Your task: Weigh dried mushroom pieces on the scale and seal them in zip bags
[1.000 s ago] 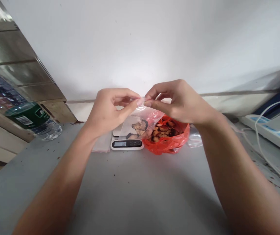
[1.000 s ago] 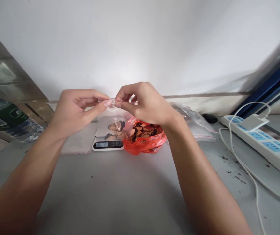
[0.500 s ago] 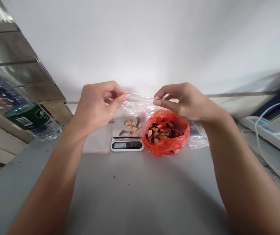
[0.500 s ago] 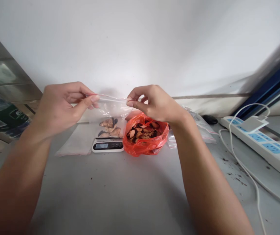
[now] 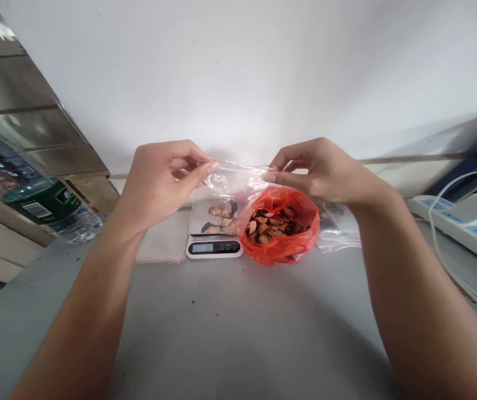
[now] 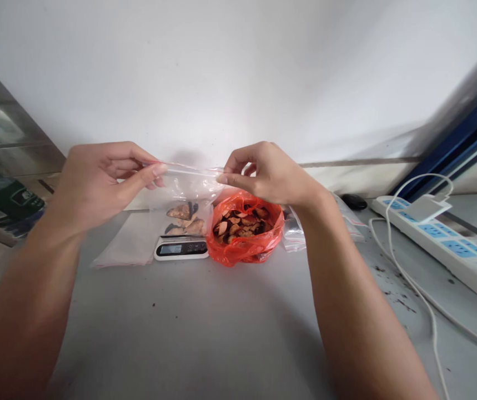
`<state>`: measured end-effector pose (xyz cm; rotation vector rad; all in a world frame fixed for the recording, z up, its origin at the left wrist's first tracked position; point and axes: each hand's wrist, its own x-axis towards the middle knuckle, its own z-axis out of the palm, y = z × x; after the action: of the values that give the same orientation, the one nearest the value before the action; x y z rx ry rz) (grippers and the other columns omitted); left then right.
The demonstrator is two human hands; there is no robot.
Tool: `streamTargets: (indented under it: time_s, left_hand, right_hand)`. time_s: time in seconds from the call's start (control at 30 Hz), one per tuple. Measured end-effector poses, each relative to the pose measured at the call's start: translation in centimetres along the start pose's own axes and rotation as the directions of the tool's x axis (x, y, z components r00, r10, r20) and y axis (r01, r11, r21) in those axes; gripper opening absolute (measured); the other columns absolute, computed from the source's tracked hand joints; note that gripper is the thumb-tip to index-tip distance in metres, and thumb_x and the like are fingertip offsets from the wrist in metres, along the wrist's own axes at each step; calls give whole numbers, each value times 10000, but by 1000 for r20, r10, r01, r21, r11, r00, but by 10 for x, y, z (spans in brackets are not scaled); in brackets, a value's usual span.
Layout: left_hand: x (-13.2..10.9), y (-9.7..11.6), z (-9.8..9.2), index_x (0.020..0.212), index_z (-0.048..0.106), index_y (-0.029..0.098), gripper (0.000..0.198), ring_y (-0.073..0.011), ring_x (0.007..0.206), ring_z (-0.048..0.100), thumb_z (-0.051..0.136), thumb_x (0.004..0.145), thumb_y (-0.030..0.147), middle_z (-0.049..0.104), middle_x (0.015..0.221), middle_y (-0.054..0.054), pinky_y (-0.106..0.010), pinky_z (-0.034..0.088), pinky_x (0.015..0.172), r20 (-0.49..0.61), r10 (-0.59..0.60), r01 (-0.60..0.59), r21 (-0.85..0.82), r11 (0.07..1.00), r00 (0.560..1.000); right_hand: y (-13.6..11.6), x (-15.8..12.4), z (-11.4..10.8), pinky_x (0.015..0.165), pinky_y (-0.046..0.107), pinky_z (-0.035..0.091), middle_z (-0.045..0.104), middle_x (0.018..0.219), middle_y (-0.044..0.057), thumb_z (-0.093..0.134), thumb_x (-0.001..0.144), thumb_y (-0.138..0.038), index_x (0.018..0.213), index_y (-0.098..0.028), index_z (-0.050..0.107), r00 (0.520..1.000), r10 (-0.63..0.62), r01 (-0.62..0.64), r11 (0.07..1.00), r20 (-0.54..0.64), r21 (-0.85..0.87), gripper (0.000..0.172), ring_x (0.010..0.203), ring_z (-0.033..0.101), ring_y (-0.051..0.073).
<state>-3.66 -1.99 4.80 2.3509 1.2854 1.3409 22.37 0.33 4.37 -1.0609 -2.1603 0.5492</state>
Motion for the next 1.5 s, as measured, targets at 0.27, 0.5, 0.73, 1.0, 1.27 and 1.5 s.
streamTargets:
  time_s: [0.27, 0.5, 0.73, 1.0, 1.27, 1.5]
  left_hand:
    - [-4, 6, 13, 793, 777, 247, 89, -206, 718, 748, 810, 807, 328, 805, 795, -7, -344, 639, 689, -107, -19, 8, -107, 994, 994]
    - [-1, 4, 22, 988, 743, 238, 330, -210, 795, 775, 851, 764, 455, 802, 830, -25, -311, 644, 745, -71, -42, 26, -204, 979, 997]
    - [2, -3, 15, 936, 758, 241, 222, -235, 873, 803, 791, 776, 391, 817, 902, -30, -315, 631, 806, 356, -59, 127, -169, 977, 933]
    - [3, 24, 56, 830, 759, 233, 52, -199, 855, 771, 723, 830, 270, 806, 880, -23, -312, 629, 864, 244, 72, -9, -250, 968, 967]
    - [15, 37, 90, 1148, 728, 233, 267, -208, 993, 752, 712, 886, 286, 796, 1096, -61, -305, 617, 906, 52, 90, -76, -220, 972, 995]
    - [7, 38, 107, 888, 735, 231, 140, -211, 820, 752, 614, 922, 293, 815, 955, -33, -293, 602, 744, 505, 124, -43, -169, 985, 854]
  right_hand:
    - [-20, 5, 14, 655, 366, 527, 771, 800, 31, 714, 798, -375, 905, -240, 777, 974, -54, 53, 999, 219, 11, 183, 720, 674, 223]
    - [-23, 3, 10, 650, 333, 501, 759, 763, 18, 687, 805, -297, 811, -209, 786, 974, -67, 48, 995, 218, 92, 132, 690, 660, 184]
    - [-10, -18, -25, 570, 335, 456, 686, 683, 14, 748, 795, -370, 729, -234, 741, 997, 75, -77, 996, 30, 42, 152, 626, 599, 180]
    - [-5, -44, -44, 685, 329, 583, 794, 911, 50, 753, 842, -401, 913, -225, 809, 968, 46, -70, 994, 245, 89, 198, 827, 727, 213]
    - [27, -94, -94, 942, 473, 611, 825, 1130, 113, 756, 850, -334, 889, -226, 856, 951, 161, -157, 987, -264, 37, 152, 1079, 765, 311]
    - [88, -121, -77, 1200, 589, 429, 633, 1492, 163, 566, 869, -112, 1357, -170, 746, 924, 94, -260, 865, -371, -430, 524, 1415, 573, 389]
